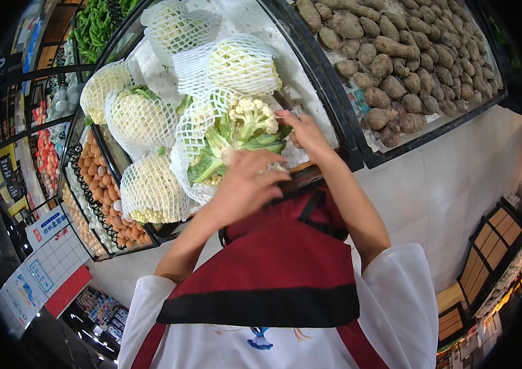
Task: The person removes protective foam netting from several cauliflower heads and uses a knife to trim the stems and outer leaves. The trimmed cauliflower heads are placed back on the display shelf.
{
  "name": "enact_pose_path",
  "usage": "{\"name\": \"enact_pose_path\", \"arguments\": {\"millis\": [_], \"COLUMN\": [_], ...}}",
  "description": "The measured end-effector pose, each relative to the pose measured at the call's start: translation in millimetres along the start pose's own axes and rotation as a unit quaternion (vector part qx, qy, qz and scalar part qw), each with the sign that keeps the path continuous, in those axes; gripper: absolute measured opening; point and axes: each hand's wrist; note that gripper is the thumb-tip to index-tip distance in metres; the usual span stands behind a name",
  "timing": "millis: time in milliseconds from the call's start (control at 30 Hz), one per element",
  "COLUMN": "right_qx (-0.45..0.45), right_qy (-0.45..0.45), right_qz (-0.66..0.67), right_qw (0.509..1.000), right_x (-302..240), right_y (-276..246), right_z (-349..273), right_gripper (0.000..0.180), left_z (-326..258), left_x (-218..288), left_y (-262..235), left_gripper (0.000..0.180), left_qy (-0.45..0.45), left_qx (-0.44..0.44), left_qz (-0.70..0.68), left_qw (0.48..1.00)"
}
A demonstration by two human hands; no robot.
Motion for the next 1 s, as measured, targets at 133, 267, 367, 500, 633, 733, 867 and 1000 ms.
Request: {"name": "enact_pose_path", "arguments": {"millis": [133, 267, 367, 500, 633, 733, 867, 1000], "right_qx": [0.048, 0.075, 0.033, 0.02, 0.016, 0.012, -0.003, -0.012], "right_qy": [-0.125, -0.308, -0.4, -0.493, -0.487, -0.49, -0.493, -0.477], "right_qz": [-0.096, -0.206, -0.286, -0.43, -0.532, -0.581, -0.652, -0.683], "right_qw": [0.986, 0.926, 0.87, 0.756, 0.692, 0.65, 0.576, 0.553], "right_x": [-9.0, -14.5, -13.4, -16.1, -19.2, -22.2, -25.2, -27.0], "right_y": [-5.9, 3.3, 26.1, 54.8, 60.0, 61.5, 67.9, 72.7], "right_z": [0.7, 0.8, 2.6, 17.1, 24.7, 27.6, 28.9, 31.2], "right_gripper": [0.031, 0.02, 0.014, 0.014, 0.016, 0.012, 0.008, 0.009], "left_z": [5.1, 5.9, 1.8, -1.5, -5.6, -7.5, -7.9, -6.4], "left_x": [5.5, -20.0, -23.2, -23.5, -26.8, -29.0, -29.8, -29.3], "left_y": [15.8, 14.0, 12.8, 12.3, 14.4, 16.2, 16.7, 17.9], "left_gripper": [0.043, 0.061, 0.069, 0.075, 0.075, 0.074, 0.074, 0.073], "left_qy": [-0.109, -0.242, -0.256, -0.253, -0.252, -0.246, -0.245, -0.248], "left_qx": [0.011, 0.048, 0.003, -0.041, -0.042, -0.031, -0.028, -0.028], "left_qz": [0.08, 0.262, 0.308, 0.32, 0.326, 0.321, 0.325, 0.343], "left_qw": [0.991, 0.933, 0.916, 0.912, 0.91, 0.914, 0.913, 0.905]}}
Point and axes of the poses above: each hand's wrist, its own z-axis towards the middle knuckle, its own y-axis out of the palm, x = y × z, and after that the axes turned 9 degrees about z, right-handed
